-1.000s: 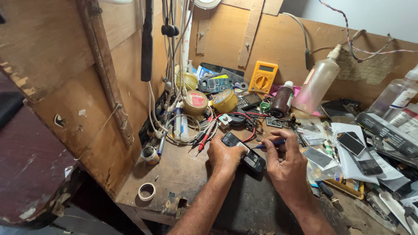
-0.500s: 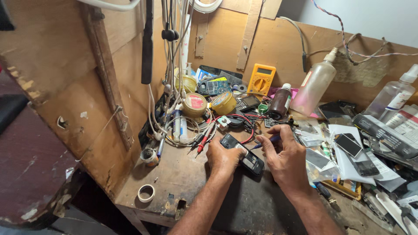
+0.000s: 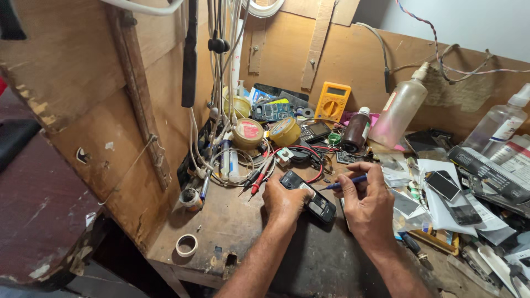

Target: The person uses a small tool to pry open a black electronic device, removes a battery, and manipulates internal components. They handle a plastic bag and a multimeter probe while working on the device.

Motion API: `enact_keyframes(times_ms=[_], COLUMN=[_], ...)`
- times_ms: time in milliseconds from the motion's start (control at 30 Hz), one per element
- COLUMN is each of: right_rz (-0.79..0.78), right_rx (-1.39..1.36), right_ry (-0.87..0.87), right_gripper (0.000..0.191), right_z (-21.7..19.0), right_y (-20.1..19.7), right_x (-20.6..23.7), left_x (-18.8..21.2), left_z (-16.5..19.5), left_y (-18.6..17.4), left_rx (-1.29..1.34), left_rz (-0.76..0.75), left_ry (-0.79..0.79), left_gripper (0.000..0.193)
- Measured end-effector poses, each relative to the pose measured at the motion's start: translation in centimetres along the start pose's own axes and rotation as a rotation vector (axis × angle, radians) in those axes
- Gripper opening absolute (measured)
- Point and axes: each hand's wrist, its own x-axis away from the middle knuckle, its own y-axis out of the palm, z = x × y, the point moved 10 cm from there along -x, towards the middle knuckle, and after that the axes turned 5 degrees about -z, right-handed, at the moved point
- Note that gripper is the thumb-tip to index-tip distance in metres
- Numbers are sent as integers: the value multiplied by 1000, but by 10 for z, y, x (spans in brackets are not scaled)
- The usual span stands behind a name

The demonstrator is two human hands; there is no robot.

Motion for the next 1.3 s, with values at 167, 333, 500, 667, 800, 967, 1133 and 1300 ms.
enact_keyframes(times_ms=[167, 333, 500, 667, 800, 967, 1133, 1300], right_rz=[22, 19, 7, 10, 7, 1, 4, 29], right_rx=[18, 5, -10, -3, -17, -12, -42, -34], right_ry=[3, 13, 9, 15, -1, 1, 22, -30], right_gripper=[23, 23, 22, 22, 21, 21, 21, 20], right_z=[3, 5, 5, 6, 4, 3, 5, -1], right_y=[-1, 0, 1, 1, 1, 2, 3, -1], right_x=[3, 3, 3, 5, 5, 6, 7, 8], left_x=[-1, -3, -3, -1, 0, 0, -1, -1], left_z=[0, -1, -2, 0, -1, 1, 0, -1], left_y=[-1, 1, 1, 0, 0, 0, 1, 1], left_rx=[-23, -5, -21, -11, -16, -27, -10, -12], left_rz=[6, -1, -1, 2, -3, 2, 4, 3], left_ry=[-3, 12, 8, 14, -9, 12, 17, 5], left_gripper=[49, 50, 50, 50, 49, 47, 47, 48])
